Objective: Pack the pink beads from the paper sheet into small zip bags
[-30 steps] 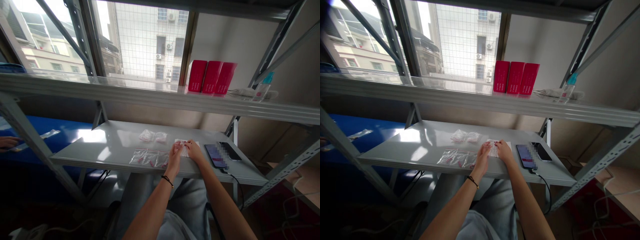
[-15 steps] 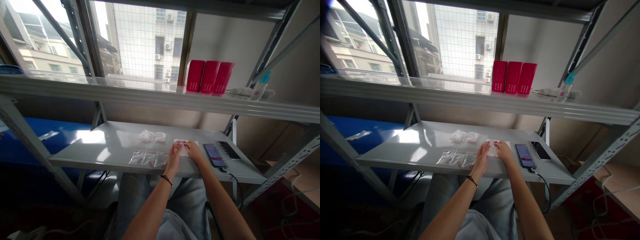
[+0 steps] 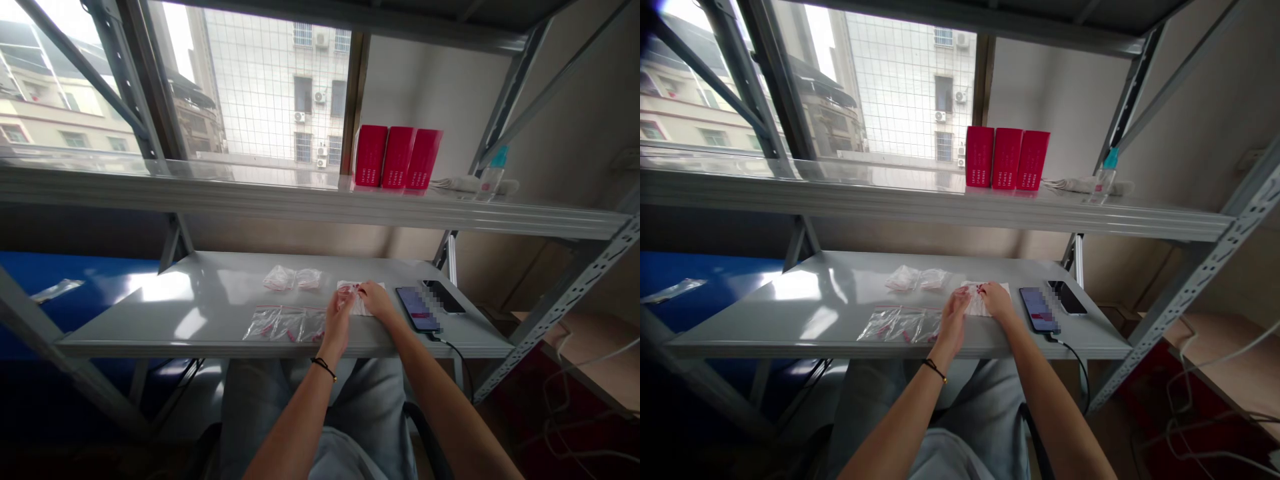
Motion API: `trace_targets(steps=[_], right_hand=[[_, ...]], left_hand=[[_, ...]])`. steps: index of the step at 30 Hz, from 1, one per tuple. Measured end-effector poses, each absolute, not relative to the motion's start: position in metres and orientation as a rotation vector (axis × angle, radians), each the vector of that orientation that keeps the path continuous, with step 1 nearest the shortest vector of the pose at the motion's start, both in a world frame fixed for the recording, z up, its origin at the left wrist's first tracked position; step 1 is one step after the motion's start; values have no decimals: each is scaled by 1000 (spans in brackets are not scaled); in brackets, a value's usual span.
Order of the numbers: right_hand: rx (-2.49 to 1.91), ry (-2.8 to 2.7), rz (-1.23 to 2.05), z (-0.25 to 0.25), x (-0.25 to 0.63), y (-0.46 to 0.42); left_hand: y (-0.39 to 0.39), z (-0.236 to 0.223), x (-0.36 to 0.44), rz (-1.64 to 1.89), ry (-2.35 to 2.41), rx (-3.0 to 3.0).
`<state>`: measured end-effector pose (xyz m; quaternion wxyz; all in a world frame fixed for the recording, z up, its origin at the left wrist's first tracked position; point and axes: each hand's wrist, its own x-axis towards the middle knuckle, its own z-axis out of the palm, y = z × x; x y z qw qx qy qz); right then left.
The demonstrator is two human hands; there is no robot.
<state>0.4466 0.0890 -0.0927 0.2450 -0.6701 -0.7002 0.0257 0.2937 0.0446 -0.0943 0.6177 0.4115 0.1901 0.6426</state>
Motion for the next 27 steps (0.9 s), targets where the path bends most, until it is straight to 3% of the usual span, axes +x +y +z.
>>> trace_targets(steps=[14,23,27], right_hand=[[-1079,-2052,333,-7,435,41],[-941,-1999,459,-16,441,-6],[-955,-2052,481,-25,425,-41]], left_hand=[[41,-94,289,1374,383,1025],[29,-97,276,1129,422,888],[8,-92,243,1019,366,1200]])
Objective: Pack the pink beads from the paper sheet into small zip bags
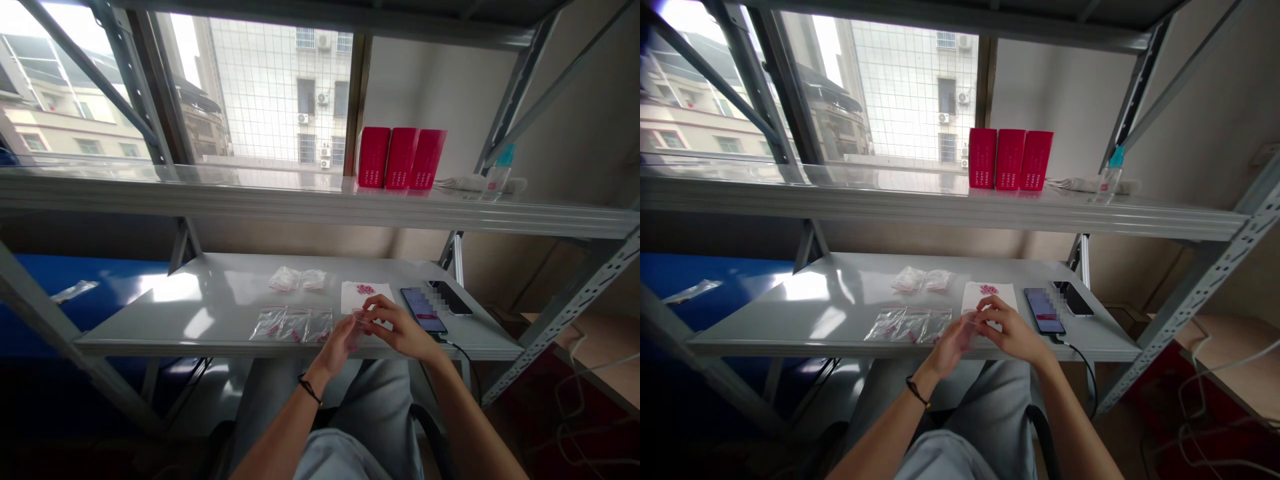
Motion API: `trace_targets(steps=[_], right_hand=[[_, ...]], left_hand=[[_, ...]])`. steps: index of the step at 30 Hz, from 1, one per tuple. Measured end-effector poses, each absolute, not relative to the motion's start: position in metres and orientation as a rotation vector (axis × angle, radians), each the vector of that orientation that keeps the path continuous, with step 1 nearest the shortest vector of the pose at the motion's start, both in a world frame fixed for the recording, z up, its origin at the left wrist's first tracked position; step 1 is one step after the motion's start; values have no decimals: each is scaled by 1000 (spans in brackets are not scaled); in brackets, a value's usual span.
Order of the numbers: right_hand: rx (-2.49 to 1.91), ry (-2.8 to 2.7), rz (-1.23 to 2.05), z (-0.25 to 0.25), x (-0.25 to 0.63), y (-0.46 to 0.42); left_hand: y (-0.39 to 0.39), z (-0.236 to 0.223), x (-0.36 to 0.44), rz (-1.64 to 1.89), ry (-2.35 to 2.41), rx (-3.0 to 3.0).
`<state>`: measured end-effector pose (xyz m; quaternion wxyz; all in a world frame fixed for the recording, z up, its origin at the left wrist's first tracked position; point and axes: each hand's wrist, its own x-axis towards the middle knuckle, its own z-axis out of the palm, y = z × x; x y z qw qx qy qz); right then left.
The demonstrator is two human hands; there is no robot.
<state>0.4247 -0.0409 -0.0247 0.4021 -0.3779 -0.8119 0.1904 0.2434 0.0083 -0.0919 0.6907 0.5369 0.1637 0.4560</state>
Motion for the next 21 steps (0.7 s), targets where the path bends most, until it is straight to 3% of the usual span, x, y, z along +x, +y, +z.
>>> trace_targets(steps=[7,14,21], right_hand=[[-1040,-2017,676,-68,359,-100],[-1010,-1778,992,-124,312,-120],[-1086,-1691,858,-173,303,-108]], left_hand=[[-57,-101,143,966,787,2084],[-91,-139,88,1000,839,2115],[-86,-143,87,997,826,2028]])
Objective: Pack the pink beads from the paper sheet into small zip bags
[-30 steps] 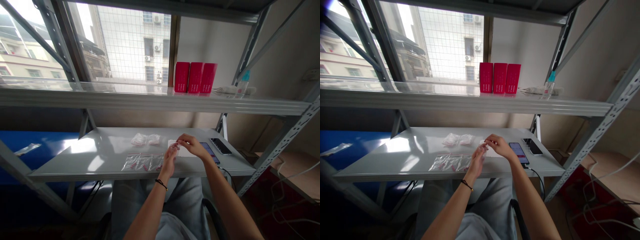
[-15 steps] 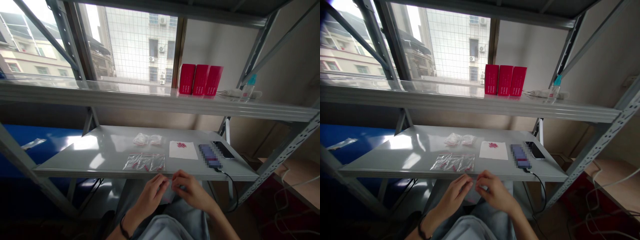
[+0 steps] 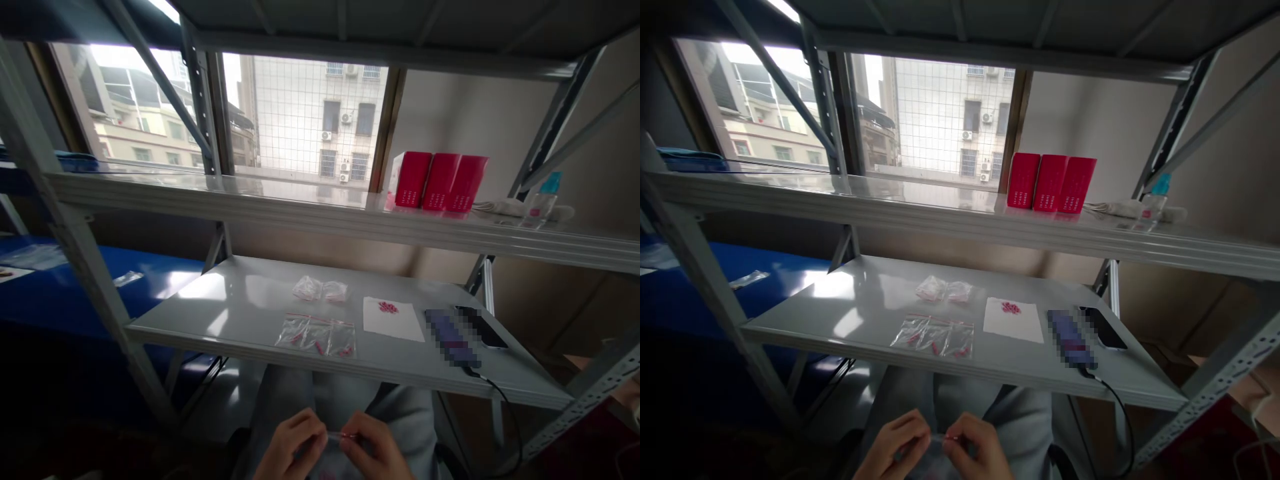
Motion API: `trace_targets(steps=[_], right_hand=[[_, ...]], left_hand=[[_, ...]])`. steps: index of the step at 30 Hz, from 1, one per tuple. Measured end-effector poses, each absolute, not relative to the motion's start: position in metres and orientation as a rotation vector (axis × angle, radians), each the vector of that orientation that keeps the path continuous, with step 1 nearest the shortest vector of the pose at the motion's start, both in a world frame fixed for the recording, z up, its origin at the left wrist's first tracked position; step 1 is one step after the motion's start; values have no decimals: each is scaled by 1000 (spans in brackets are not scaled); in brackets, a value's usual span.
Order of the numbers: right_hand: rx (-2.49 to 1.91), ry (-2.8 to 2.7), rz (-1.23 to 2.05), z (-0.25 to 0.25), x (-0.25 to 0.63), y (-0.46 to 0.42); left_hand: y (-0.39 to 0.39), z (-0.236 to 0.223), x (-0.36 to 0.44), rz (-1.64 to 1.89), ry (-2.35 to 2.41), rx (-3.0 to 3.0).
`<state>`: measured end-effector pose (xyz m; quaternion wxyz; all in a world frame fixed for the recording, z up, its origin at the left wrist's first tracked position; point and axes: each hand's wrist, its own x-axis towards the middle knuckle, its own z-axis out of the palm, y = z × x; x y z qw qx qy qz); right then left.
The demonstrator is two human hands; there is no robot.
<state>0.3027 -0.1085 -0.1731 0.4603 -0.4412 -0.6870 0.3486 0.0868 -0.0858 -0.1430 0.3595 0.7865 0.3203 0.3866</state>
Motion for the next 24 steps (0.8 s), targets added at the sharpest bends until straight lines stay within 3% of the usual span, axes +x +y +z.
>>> trace_targets(steps=[8,24], right_hand=[[-1143,-1635,880,-188,303,-106],[-1104,-1837,937,-169,313,-110]], left_hand=[[-84,-152,86,1013,898,1892],[-92,-163,110,950,839,1979]])
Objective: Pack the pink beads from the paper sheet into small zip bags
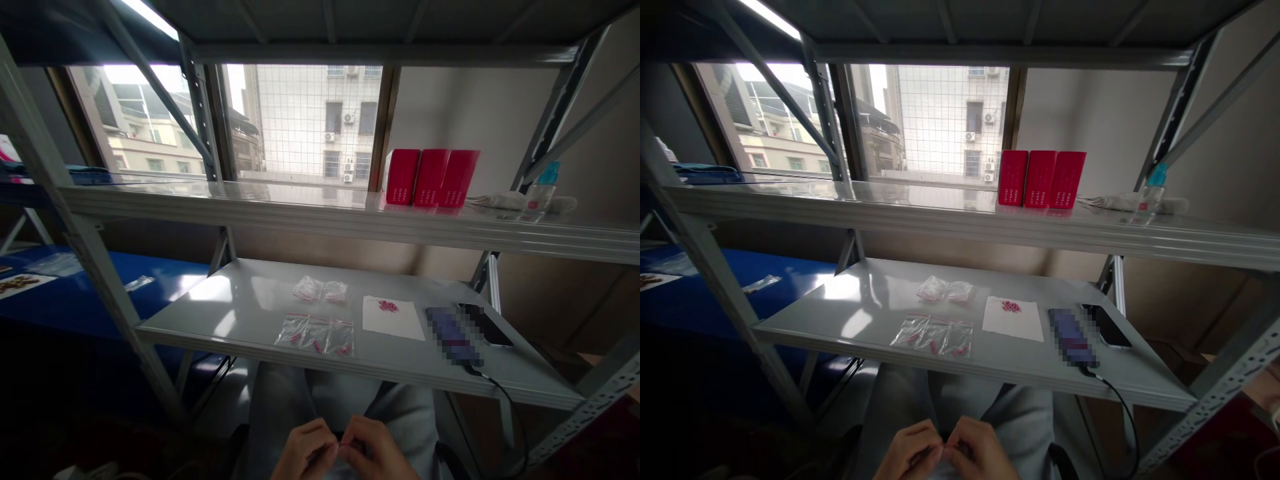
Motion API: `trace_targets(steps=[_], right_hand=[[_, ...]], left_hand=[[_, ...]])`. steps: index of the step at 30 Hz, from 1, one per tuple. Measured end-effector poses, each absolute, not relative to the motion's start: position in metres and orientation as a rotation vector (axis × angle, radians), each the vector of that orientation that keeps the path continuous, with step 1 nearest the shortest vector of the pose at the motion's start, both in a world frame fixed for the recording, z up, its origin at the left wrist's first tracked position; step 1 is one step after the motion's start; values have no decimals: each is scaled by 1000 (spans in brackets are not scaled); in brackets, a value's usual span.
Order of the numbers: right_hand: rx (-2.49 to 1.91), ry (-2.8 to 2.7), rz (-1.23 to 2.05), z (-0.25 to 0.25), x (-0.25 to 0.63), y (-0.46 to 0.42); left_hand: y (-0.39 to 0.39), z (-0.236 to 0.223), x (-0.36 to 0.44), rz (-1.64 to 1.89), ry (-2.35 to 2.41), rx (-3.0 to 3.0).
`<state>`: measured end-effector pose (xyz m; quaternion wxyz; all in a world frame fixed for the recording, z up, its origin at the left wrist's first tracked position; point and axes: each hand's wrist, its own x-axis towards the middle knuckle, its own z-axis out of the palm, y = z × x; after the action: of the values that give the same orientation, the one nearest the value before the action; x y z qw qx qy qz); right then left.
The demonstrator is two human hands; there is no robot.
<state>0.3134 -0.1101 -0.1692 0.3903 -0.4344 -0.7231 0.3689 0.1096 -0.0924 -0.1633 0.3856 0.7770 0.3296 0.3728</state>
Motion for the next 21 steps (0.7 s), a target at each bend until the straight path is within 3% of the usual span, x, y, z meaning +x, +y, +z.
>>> trace_targets(steps=[5,9,15,21], right_hand=[[-1201,-1770,894,-159,306,-111],[-1216,-1642,790,-153,322,-102],[-1419,-1357,647,-187,385,-86],[-1441,-1494,730,-212,393,-83]], left_hand=[[-95,-145,109,951,879,1995],[-77,-105,87,928,891,2040],[27,-31,0,909,1206,2045],[110,-36,-33,810,1525,2070]])
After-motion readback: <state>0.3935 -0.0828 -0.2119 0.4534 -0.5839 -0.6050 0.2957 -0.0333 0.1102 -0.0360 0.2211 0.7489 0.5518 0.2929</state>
